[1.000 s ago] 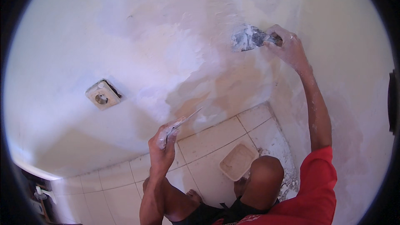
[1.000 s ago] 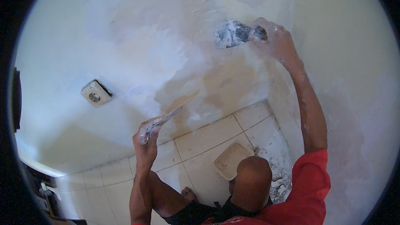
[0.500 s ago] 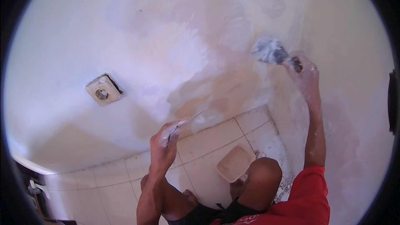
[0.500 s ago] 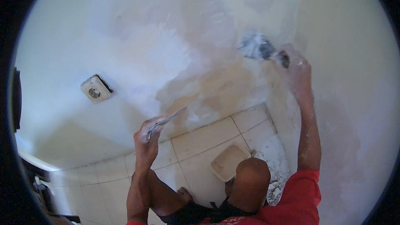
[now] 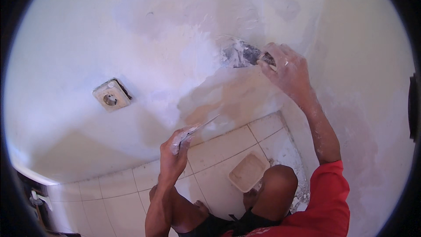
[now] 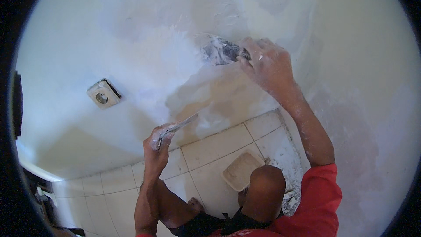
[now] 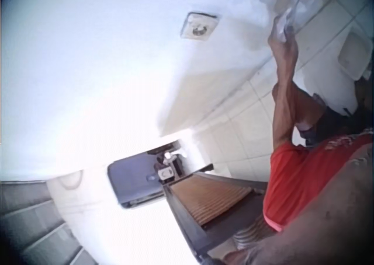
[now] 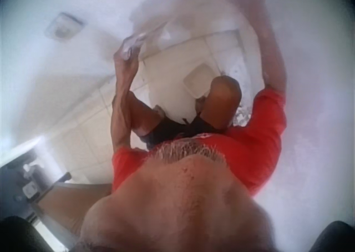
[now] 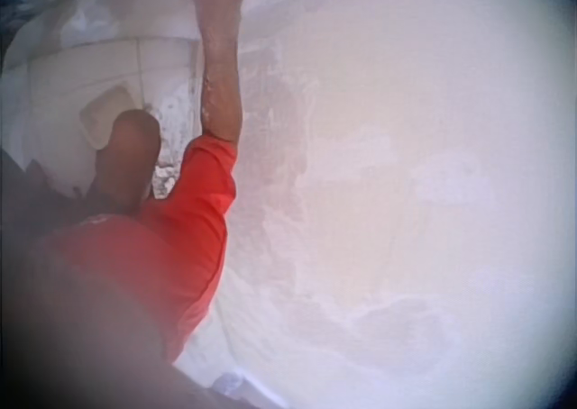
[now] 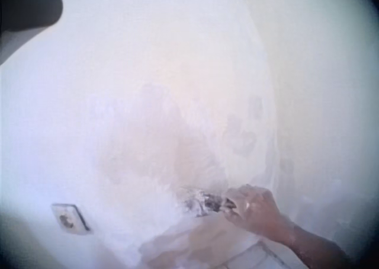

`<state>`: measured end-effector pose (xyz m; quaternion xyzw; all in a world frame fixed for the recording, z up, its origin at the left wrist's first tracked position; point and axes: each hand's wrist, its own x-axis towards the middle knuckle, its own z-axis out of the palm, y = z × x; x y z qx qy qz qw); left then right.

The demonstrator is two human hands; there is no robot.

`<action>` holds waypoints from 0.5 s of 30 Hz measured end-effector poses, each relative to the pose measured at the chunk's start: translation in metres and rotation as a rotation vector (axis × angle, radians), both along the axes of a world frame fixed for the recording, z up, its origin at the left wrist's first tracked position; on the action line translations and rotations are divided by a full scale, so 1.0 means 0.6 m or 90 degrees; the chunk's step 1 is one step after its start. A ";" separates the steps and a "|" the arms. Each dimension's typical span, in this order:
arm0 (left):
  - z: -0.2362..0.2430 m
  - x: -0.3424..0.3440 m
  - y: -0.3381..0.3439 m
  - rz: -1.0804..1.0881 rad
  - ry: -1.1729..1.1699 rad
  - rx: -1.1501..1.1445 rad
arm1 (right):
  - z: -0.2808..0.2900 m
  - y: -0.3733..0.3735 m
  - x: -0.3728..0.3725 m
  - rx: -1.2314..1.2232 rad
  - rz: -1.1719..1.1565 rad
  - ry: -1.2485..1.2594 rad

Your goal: The person applies plaster to the wall using putty knives, scooping compound from a container, spreading it across the wall, and smoothing along the base of the wall.

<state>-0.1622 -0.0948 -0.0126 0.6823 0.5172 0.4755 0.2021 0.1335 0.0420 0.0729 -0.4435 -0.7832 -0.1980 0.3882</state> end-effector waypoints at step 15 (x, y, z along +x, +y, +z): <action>0.001 0.020 -0.007 -0.023 -0.028 0.018 | 0.076 0.012 0.156 0.000 -0.186 0.036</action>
